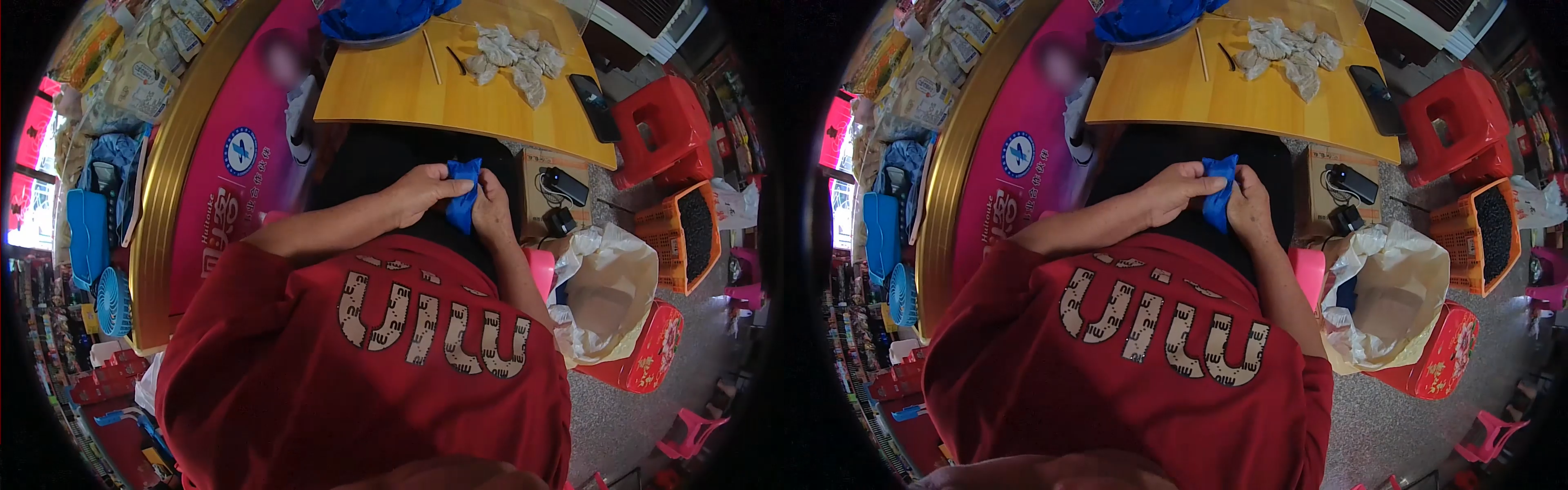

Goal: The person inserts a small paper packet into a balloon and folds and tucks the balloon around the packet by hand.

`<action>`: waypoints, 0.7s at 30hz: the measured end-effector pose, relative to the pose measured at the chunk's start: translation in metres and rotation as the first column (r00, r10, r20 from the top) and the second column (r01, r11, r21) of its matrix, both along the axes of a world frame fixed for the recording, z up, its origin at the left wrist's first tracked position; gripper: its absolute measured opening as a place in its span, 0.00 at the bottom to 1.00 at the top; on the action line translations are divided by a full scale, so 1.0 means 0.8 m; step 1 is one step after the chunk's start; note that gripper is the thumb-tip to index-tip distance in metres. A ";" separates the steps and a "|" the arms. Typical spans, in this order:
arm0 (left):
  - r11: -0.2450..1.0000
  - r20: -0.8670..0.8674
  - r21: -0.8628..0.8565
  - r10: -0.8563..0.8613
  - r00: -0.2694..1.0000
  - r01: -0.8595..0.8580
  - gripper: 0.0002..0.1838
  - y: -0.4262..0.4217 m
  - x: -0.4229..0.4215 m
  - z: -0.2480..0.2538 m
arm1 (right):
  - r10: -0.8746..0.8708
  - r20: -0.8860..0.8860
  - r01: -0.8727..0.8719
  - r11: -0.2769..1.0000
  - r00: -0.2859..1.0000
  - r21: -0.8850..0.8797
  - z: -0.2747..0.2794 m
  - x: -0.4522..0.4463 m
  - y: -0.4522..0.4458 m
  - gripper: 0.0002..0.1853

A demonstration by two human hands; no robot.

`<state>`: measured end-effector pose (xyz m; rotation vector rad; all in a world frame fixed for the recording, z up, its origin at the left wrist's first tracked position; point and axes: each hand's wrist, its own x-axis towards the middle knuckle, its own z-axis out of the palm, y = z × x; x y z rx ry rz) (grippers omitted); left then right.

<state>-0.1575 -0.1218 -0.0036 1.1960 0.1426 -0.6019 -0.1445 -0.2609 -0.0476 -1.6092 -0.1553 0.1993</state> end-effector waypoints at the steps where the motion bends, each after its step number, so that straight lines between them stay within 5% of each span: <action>1: 1.000 0.000 0.001 0.002 1.000 -0.002 0.14 0.003 0.002 -0.001 | -0.024 -0.011 0.025 1.000 1.000 0.015 0.003 0.000 0.002 0.09; 3: 0.969 -0.159 -0.233 0.040 0.986 -0.077 0.13 0.008 0.007 0.000 | -0.045 0.115 0.049 0.998 0.992 -0.033 0.004 -0.002 0.004 0.09; 8: 0.988 -0.137 -0.153 0.003 0.991 -0.024 0.14 -0.003 0.001 0.002 | -0.173 0.340 0.229 0.964 0.924 -0.132 0.013 -0.005 0.007 0.11; 11: 0.993 -0.025 -0.112 0.017 1.000 -0.020 0.14 -0.007 0.000 -0.008 | -0.093 0.157 0.108 0.990 0.983 -0.094 0.009 -0.004 0.004 0.10; 13: 0.986 -0.077 -0.164 0.003 0.997 -0.015 0.14 -0.006 -0.002 0.003 | -0.051 -0.129 0.084 0.959 0.990 0.269 0.021 -0.004 0.006 0.10; 18: 0.973 -0.217 -0.201 0.071 0.974 -0.115 0.15 -0.013 0.000 0.008 | -0.087 -0.092 0.111 0.945 0.992 0.306 0.022 -0.005 0.010 0.11; 20: 0.978 -0.260 -0.191 0.038 0.965 -0.090 0.15 -0.012 -0.001 0.009 | -0.189 0.382 0.250 0.961 0.905 -0.118 0.036 -0.006 0.008 0.15; 21: 0.977 -0.262 -0.192 0.037 0.964 -0.090 0.15 -0.013 -0.002 0.012 | -0.166 0.362 0.237 0.958 0.917 -0.163 0.033 -0.004 0.001 0.21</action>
